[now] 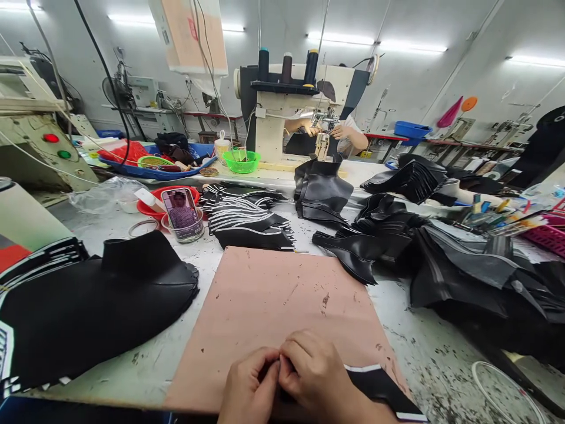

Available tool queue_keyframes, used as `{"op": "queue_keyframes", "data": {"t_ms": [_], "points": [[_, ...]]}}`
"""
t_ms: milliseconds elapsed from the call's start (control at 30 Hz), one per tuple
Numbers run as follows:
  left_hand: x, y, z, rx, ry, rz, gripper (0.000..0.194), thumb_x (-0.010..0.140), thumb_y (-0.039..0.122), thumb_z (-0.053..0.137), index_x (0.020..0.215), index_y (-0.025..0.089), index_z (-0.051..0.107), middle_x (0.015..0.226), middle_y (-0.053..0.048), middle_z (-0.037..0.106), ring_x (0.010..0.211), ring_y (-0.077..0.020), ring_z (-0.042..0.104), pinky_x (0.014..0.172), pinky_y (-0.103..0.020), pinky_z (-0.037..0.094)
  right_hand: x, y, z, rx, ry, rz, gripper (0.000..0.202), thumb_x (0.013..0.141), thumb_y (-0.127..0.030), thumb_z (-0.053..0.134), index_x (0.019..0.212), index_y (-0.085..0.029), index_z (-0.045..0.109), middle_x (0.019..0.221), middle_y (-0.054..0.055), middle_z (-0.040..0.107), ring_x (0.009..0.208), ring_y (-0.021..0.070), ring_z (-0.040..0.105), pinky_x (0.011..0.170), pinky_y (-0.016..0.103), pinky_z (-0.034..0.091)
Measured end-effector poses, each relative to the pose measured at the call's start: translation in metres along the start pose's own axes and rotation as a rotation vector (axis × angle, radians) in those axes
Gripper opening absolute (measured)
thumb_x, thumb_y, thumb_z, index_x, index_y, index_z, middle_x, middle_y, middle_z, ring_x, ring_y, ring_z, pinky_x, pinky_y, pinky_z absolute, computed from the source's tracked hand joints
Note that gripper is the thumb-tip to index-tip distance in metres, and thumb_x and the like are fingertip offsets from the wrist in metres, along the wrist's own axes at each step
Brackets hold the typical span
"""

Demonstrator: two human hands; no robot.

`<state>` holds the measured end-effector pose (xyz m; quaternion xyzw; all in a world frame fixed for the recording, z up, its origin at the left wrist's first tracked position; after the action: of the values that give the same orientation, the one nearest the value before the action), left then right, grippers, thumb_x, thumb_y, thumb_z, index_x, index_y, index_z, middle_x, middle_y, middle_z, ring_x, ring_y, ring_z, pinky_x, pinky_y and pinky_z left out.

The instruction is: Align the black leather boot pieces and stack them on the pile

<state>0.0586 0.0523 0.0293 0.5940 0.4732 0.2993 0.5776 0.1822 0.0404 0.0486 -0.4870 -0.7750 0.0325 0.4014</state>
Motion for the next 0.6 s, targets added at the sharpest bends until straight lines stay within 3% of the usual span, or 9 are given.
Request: {"op": "queue_keyframes", "data": {"t_ms": [67, 200, 367, 400, 467, 600], "points": [[0.001, -0.001, 0.000, -0.030, 0.011, -0.027, 0.028, 0.076, 0.042, 0.052, 0.073, 0.018, 0.067, 0.068, -0.003, 0.063, 0.069, -0.0184, 0.056, 0.065, -0.027, 0.044, -0.002, 0.004, 0.004, 0.117, 0.005, 0.093, 0.019, 0.069, -0.006, 0.043, 0.062, -0.018, 0.055, 0.057, 0.000, 0.056, 0.053, 0.0133, 0.051, 0.051, 0.024, 0.037], [0.004, -0.002, 0.001, -0.082, 0.050, -0.109, 0.032, 0.068, 0.049, 0.057, 0.065, 0.018, 0.061, 0.061, -0.001, 0.059, 0.059, -0.0154, 0.052, 0.057, -0.026, 0.043, -0.007, 0.020, 0.008, 0.453, -0.025, 0.478, 0.009, 0.069, -0.016, 0.049, 0.062, -0.020, 0.050, 0.058, -0.002, 0.052, 0.053, 0.0121, 0.050, 0.049, 0.022, 0.038], [0.008, -0.006, -0.004, -0.094, 0.122, -0.206, 0.034, 0.061, 0.052, 0.062, 0.056, 0.019, 0.051, 0.050, 0.004, 0.050, 0.048, -0.0130, 0.049, 0.046, -0.024, 0.040, -0.020, 0.046, -0.012, 0.922, 0.198, 0.833, 0.018, 0.085, -0.039, 0.038, 0.076, -0.024, 0.038, 0.073, 0.000, 0.056, 0.068, 0.0166, 0.058, 0.066, 0.031, 0.048], [0.008, -0.007, -0.005, -0.088, 0.132, -0.215, 0.035, 0.060, 0.052, 0.063, 0.055, 0.020, 0.050, 0.049, 0.004, 0.049, 0.047, -0.0131, 0.049, 0.046, -0.024, 0.039, -0.024, 0.052, -0.020, 0.904, 0.238, 0.868, 0.020, 0.087, -0.041, 0.035, 0.076, -0.025, 0.035, 0.068, -0.002, 0.053, 0.064, 0.0165, 0.057, 0.065, 0.032, 0.048], [0.010, -0.011, -0.009, -0.074, 0.142, -0.217, 0.036, 0.058, 0.052, 0.064, 0.054, 0.020, 0.050, 0.047, 0.004, 0.049, 0.046, -0.0130, 0.049, 0.045, -0.023, 0.037, -0.032, 0.065, -0.041, 0.655, 0.246, 0.849, 0.022, 0.089, -0.041, 0.031, 0.075, -0.025, 0.036, 0.061, -0.004, 0.045, 0.055, 0.0163, 0.051, 0.058, 0.031, 0.046], [0.014, -0.020, -0.018, -0.033, 0.150, -0.175, 0.035, 0.059, 0.051, 0.065, 0.053, 0.020, 0.051, 0.046, 0.005, 0.049, 0.046, -0.0119, 0.046, 0.046, -0.022, 0.034, -0.047, 0.080, -0.079, -0.198, -0.019, 0.526, 0.026, 0.087, -0.043, 0.045, 0.072, -0.023, 0.052, 0.074, 0.004, 0.057, 0.070, 0.0217, 0.050, 0.067, 0.036, 0.039]]}}
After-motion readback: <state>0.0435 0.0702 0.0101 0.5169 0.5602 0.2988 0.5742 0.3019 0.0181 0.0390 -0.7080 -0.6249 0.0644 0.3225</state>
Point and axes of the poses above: each hand's wrist, its own x-axis towards the middle knuckle, its own z-axis out of the palm, y = z × x, the point moved 3 cm from there along x, towards the middle knuckle
